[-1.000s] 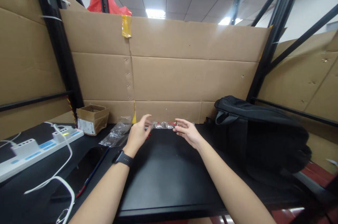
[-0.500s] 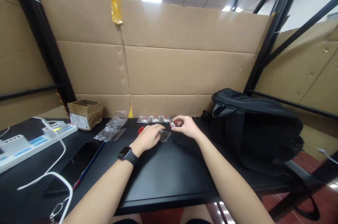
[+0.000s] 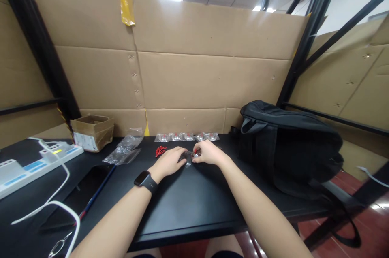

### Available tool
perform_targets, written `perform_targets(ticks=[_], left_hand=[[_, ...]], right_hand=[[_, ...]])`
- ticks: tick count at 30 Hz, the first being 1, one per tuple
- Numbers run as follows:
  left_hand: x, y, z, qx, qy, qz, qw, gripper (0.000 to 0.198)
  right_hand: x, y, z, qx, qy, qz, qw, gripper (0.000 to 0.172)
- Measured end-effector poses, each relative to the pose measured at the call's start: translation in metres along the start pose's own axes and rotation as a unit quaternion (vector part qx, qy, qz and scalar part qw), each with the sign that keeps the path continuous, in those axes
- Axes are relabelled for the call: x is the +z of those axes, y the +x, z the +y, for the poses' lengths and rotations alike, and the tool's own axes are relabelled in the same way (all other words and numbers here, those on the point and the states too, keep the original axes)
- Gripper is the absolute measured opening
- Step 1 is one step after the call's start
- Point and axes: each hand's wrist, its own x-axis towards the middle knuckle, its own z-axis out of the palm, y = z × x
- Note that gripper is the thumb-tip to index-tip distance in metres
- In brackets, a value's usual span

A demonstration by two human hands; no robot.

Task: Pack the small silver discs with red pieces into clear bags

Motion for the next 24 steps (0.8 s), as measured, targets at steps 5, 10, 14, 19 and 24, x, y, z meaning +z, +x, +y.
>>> perform_targets(ticks=[5, 10, 14, 19, 24], left_hand=[[0.002, 0.001, 0.007, 0.000, 0.024, -0.001, 1.000, 0.028], [0.000, 0.001, 0.010, -0.005, 0.029, -0.008, 1.000, 0.032], [-0.002, 0.001, 0.010, -0.006, 0.048, -0.039, 0.998, 0.034], [-0.002, 0.002, 0.009, -0.009, 0.066, -0.051, 0.996, 0.034], [0.000, 0.003, 0.006, 0.002, 0.071, -0.068, 0.995, 0.030]], right_hand=[[-0.004, -0.001, -0.003, -0.018, 0.043, 0.002, 0.999, 0.028], [0.004, 0.000, 0.001, 0.019, 0.011, -0.027, 0.999, 0.027], [0.012, 0.002, 0.004, 0.019, 0.022, -0.040, 0.999, 0.032], [0.010, 0.002, 0.004, 0.007, 0.017, -0.055, 0.998, 0.028], [0.006, 0.001, 0.012, 0.010, 0.109, -0.098, 0.989, 0.026]])
